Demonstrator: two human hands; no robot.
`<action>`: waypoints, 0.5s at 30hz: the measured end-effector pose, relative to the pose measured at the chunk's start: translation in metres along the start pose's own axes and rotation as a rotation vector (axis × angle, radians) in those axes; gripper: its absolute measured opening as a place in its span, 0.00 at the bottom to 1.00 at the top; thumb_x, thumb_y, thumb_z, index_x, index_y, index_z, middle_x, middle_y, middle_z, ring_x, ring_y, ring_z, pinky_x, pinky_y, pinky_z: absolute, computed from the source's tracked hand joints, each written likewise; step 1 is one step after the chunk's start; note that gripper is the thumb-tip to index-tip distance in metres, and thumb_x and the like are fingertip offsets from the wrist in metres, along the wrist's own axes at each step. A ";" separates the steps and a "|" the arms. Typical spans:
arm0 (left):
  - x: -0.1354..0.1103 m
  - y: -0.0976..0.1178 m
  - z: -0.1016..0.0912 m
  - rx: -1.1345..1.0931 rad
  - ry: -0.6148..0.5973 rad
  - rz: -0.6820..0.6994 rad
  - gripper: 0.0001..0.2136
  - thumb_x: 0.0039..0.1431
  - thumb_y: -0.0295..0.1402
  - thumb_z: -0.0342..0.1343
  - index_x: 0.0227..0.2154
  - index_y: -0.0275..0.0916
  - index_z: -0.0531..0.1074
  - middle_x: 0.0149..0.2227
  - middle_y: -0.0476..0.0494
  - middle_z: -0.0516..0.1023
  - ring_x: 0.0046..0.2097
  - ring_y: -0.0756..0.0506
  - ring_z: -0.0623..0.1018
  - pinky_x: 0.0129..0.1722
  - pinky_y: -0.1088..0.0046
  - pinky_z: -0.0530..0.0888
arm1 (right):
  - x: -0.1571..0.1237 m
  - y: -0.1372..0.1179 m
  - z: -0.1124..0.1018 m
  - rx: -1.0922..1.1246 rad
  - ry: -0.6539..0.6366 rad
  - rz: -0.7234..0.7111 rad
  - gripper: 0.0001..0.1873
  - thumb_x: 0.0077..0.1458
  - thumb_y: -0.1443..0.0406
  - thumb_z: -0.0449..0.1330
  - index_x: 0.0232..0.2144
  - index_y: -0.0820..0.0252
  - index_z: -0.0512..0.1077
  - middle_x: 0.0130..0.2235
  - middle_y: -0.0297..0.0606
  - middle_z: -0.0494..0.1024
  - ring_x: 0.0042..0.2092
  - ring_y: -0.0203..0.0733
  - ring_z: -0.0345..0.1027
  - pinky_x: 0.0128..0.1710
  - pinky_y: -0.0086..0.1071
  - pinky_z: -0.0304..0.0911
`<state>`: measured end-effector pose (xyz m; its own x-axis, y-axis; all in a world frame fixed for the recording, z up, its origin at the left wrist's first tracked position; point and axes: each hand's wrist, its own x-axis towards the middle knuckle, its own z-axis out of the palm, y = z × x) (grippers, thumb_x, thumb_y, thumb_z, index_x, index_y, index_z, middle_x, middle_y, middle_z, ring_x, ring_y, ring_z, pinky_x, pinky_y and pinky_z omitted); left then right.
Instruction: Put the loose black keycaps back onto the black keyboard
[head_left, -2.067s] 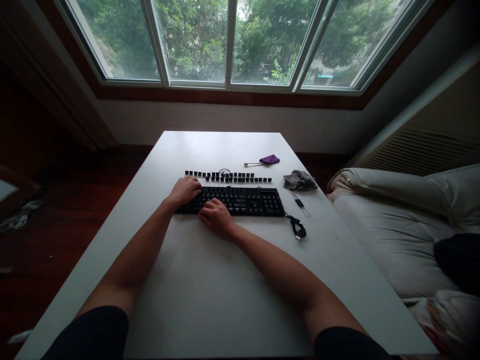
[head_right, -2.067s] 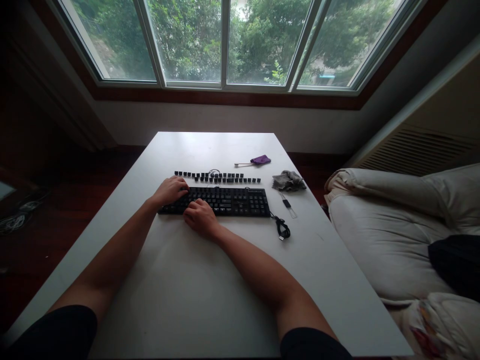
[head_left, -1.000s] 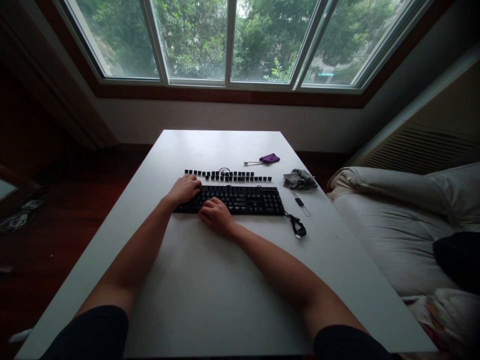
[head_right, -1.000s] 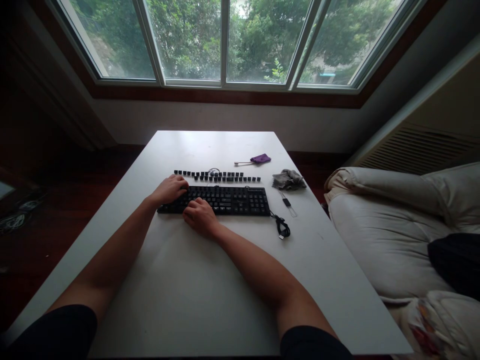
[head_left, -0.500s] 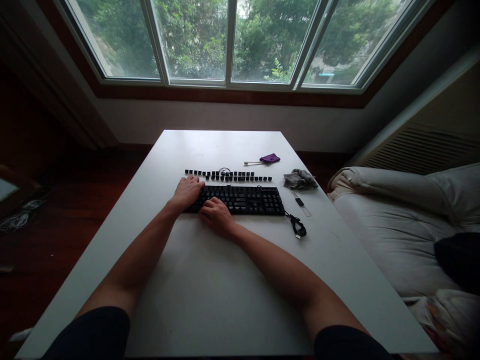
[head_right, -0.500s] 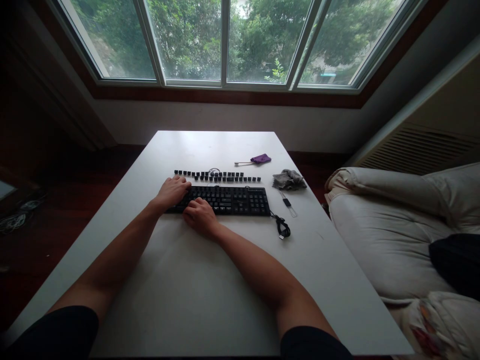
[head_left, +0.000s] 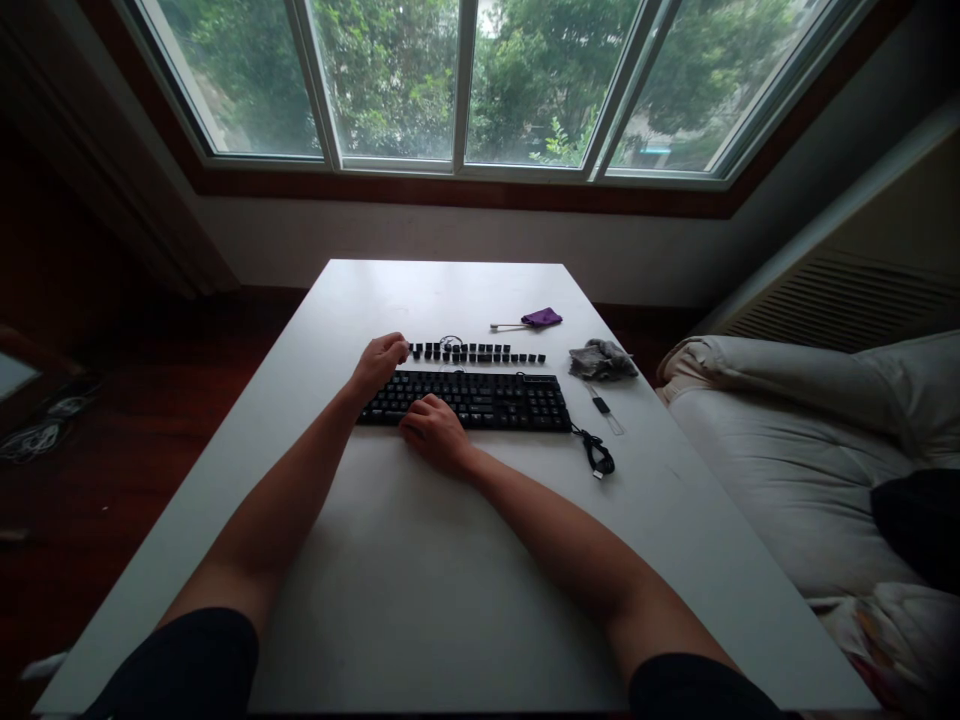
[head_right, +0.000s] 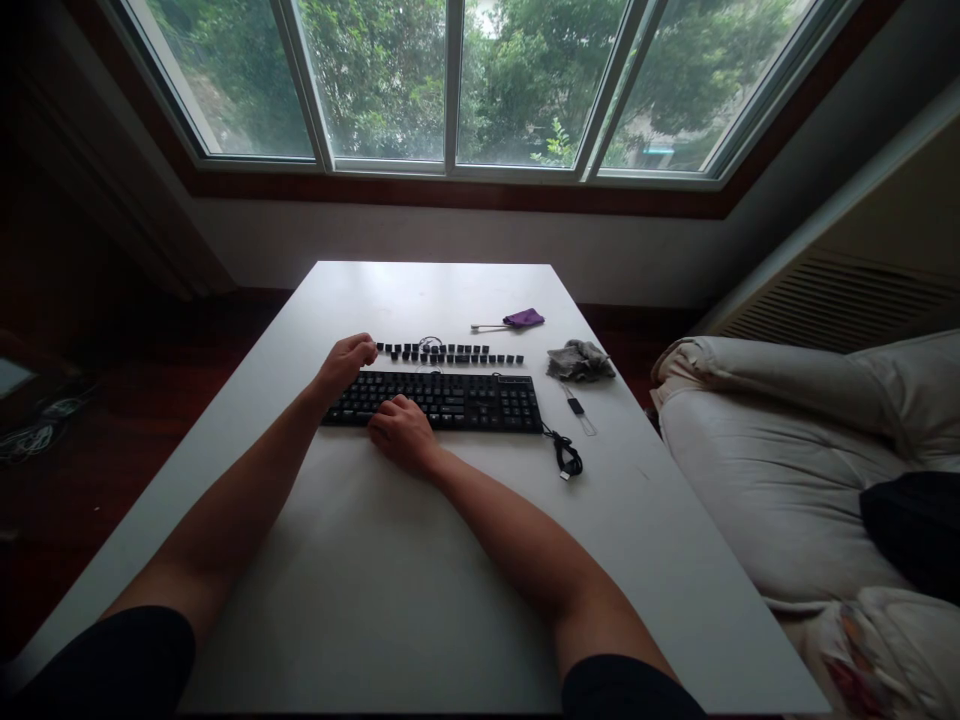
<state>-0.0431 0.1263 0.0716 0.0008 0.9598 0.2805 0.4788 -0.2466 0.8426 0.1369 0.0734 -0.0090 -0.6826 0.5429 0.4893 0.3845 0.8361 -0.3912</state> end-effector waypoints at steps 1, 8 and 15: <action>0.000 0.000 0.005 -0.148 0.030 -0.027 0.12 0.59 0.35 0.46 0.21 0.41 0.56 0.22 0.50 0.62 0.26 0.50 0.64 0.29 0.71 0.65 | 0.000 0.000 0.000 0.001 -0.003 0.001 0.08 0.65 0.64 0.59 0.36 0.55 0.79 0.38 0.39 0.77 0.43 0.44 0.62 0.48 0.39 0.60; -0.001 -0.021 0.026 -0.558 -0.031 -0.270 0.13 0.59 0.34 0.46 0.21 0.43 0.49 0.20 0.52 0.55 0.22 0.52 0.59 0.23 0.73 0.63 | 0.002 -0.002 -0.001 0.003 -0.007 0.009 0.08 0.64 0.64 0.59 0.35 0.55 0.79 0.38 0.39 0.76 0.43 0.44 0.62 0.49 0.39 0.60; 0.003 -0.028 0.032 -0.678 -0.059 -0.369 0.09 0.53 0.32 0.49 0.21 0.41 0.56 0.21 0.52 0.57 0.23 0.53 0.58 0.22 0.75 0.61 | 0.001 -0.002 -0.002 0.004 -0.006 0.012 0.09 0.65 0.64 0.59 0.35 0.56 0.79 0.38 0.39 0.77 0.42 0.44 0.62 0.49 0.38 0.60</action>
<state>-0.0286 0.1408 0.0343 0.0011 0.9966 -0.0822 -0.1855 0.0809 0.9793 0.1362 0.0724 -0.0058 -0.6820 0.5521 0.4796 0.3899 0.8293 -0.4003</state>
